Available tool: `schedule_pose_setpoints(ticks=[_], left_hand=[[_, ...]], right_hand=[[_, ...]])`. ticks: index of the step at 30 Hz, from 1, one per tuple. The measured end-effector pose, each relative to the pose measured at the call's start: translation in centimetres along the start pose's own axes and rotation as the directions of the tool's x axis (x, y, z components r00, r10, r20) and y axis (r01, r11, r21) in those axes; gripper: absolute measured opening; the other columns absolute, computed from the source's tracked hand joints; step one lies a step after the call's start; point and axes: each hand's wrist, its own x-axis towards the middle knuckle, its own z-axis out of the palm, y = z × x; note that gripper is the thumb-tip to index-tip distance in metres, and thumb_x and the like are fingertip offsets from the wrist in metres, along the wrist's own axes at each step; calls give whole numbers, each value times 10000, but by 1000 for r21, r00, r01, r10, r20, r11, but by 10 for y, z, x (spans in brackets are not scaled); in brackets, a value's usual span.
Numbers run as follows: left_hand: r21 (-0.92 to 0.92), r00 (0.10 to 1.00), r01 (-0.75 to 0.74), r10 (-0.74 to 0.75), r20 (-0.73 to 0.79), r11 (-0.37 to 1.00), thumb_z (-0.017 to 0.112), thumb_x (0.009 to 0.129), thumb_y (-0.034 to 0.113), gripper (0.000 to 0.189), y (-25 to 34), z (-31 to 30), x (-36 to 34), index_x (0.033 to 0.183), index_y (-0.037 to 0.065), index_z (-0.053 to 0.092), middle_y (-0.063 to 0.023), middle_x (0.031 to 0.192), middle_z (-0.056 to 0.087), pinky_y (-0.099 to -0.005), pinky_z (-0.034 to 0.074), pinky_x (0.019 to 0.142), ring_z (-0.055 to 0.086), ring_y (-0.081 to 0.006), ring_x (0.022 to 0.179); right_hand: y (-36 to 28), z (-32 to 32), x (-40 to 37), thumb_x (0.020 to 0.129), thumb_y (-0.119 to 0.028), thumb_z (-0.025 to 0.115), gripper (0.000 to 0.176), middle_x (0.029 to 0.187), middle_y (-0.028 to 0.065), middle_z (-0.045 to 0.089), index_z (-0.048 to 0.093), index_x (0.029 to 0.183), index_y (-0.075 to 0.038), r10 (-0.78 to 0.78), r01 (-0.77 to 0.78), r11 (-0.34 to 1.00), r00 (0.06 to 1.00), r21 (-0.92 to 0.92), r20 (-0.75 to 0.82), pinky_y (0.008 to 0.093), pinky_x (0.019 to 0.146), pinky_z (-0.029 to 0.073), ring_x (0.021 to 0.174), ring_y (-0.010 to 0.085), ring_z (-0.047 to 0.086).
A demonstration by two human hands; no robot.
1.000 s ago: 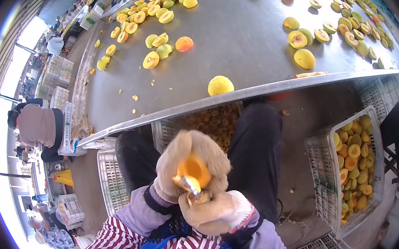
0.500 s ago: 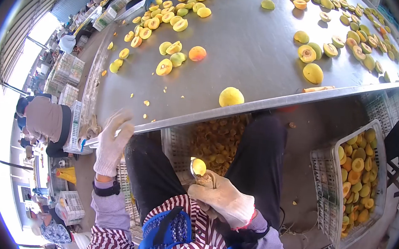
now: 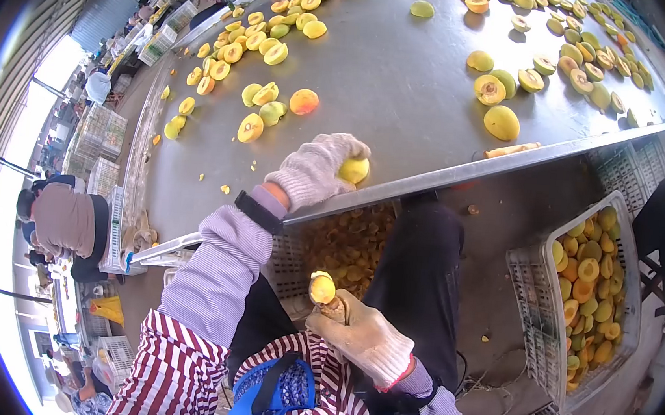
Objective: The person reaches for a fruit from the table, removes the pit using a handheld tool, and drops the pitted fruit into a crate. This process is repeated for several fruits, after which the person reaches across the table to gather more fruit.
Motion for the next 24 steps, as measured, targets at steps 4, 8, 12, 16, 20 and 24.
schedule_pose_setpoints(ticks=[4, 8, 12, 16, 20, 24], left_hand=[[-821, 957, 260, -249, 149, 508, 709, 868, 244, 593, 7, -27, -42, 1365, -5, 503, -144, 1257, 624, -324, 539, 906, 664, -218, 1057], [-984, 997, 47, 46, 56, 172, 642, 943, 341, 591, 44, -33, -117, 1400, -4, 496, -137, 1299, 609, -324, 488, 985, 601, -213, 1161], [-973, 985, 145, -122, 124, 181, 592, 993, 391, 558, 47, -20, -149, 1384, -1, 523, -123, 1315, 599, -321, 448, 1047, 574, -191, 1205], [-991, 978, 97, -193, 78, 92, 526, 1012, 513, 632, 48, -5, -162, 1380, 0, 526, -115, 1304, 601, -322, 453, 1038, 594, -184, 1163], [-984, 984, 57, -179, 27, 167, 460, 1034, 555, 657, 64, -9, -167, 1382, 2, 525, -100, 1305, 597, -310, 448, 1037, 594, -183, 1155], [-946, 985, 34, -168, -22, 323, 454, 1044, 529, 613, 70, -17, -171, 1358, 13, 558, -110, 1266, 632, -316, 472, 1005, 612, -182, 1131]], right_hand=[[3, 0, -2, 883, -397, 706, 446, 928, 104, 682, 613, 1114, -27, -60, 54, 990, 997, -128, -46, 330, 720, 515, 773, 186, 662], [1, 9, -3, 867, -350, 731, 359, 799, 160, 671, 642, 1011, -34, -423, 308, 795, 899, -523, -113, 366, 629, 523, 702, 285, 686], [1, 24, -10, 840, -277, 769, 313, 701, 140, 656, 643, 965, -18, -416, 342, 900, 858, -271, -300, 355, 609, 524, 621, 271, 680], [-8, 29, -20, 842, -233, 774, 272, 669, 125, 639, 633, 935, -19, -528, 405, 832, 787, -379, -319, 356, 561, 517, 580, 281, 668], [-11, 37, -22, 842, -228, 785, 267, 639, 120, 613, 627, 911, -24, -584, 420, 769, 768, -482, -264, 365, 529, 504, 569, 299, 659], [-8, 39, -24, 836, -225, 794, 267, 631, 115, 605, 622, 894, -28, -599, 409, 750, 754, -521, -270, 368, 514, 497, 553, 300, 652]])
